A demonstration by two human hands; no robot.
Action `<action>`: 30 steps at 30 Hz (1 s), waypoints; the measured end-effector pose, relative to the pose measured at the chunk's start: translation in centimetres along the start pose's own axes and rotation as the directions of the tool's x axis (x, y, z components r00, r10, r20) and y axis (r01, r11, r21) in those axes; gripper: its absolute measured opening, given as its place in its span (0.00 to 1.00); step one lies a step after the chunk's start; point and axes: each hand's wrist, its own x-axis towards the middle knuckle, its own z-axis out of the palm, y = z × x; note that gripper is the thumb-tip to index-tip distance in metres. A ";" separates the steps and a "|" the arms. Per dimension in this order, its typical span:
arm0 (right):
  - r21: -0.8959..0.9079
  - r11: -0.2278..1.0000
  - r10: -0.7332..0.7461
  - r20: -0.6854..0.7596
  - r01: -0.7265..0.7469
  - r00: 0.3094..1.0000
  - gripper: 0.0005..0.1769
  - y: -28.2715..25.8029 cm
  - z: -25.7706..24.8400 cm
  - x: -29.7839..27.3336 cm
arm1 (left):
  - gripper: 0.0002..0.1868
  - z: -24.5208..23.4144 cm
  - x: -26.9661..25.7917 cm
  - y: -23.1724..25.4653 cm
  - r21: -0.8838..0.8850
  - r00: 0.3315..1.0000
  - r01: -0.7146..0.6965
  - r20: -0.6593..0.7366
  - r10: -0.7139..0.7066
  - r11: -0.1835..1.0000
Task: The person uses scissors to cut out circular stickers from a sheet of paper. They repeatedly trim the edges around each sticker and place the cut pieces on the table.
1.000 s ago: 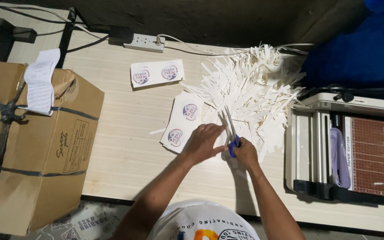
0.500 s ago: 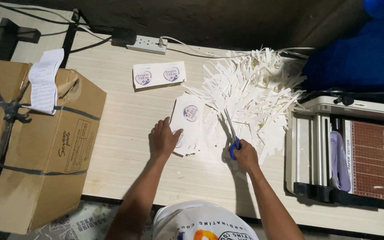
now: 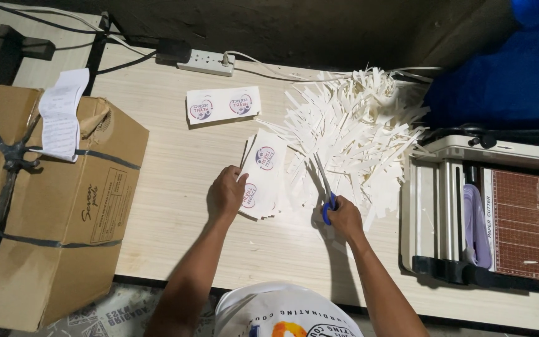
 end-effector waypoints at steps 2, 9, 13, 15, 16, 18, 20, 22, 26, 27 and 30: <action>-0.008 0.999 0.042 0.023 -0.042 0.999 0.17 -0.2 0.0 -0.1 | 0.12 0.1 0.1 -0.2 -0.014 1.000 -0.012 -0.019 0.012 1.000; 0.004 1.000 0.007 -0.002 -0.007 1.000 0.13 -0.7 -0.3 -0.5 | 0.14 1.1 0.5 -2.1 -0.040 0.989 -0.113 -0.103 0.109 0.993; 0.004 1.000 0.015 0.006 -0.015 1.000 0.15 -0.7 -0.3 -0.4 | 0.15 -1.1 0.0 -0.1 -0.092 1.000 -0.004 0.004 0.004 0.996; -0.052 0.998 0.029 0.020 -0.028 0.999 0.19 -0.5 -0.1 -0.1 | 0.11 -0.9 0.2 -0.5 -0.065 1.000 0.008 0.011 -0.007 0.998; -0.054 0.998 0.028 0.019 -0.027 0.999 0.19 0.1 -0.1 0.1 | 0.11 0.9 1.0 -1.9 -0.067 1.000 0.008 0.009 -0.007 0.998; -0.013 0.999 -0.029 0.016 0.029 0.999 0.21 1.0 0.2 0.5 | 0.11 4.2 2.5 -5.1 -0.410 0.998 0.056 -0.001 -0.061 0.910; 0.065 0.998 -0.002 0.043 -0.001 0.999 0.24 -0.9 -1.0 -0.8 | 0.12 4.1 2.3 -4.8 -0.528 0.998 0.032 -0.029 -0.055 0.849; 0.143 0.989 0.027 0.073 -0.037 0.997 0.27 -1.9 -1.5 -1.6 | 0.12 3.1 1.5 -3.6 -0.634 0.997 0.004 -0.054 -0.050 0.773; 0.452 0.891 -0.009 0.116 -0.044 0.993 0.25 -3.3 -1.3 -2.3 | 0.18 1.8 -0.4 -0.8 -0.778 0.973 0.229 0.188 -0.131 0.584; 0.584 0.809 -0.030 0.159 -0.069 0.987 0.23 -3.8 -1.1 -2.7 | 0.20 2.1 -0.9 -0.5 -0.828 0.970 0.244 0.218 -0.112 0.505; 0.795 0.601 -0.094 0.167 -0.078 0.981 0.18 -8.4 -2.0 -5.2 | 0.25 3.3 -2.6 0.5 -0.903 0.980 0.177 0.197 0.012 0.393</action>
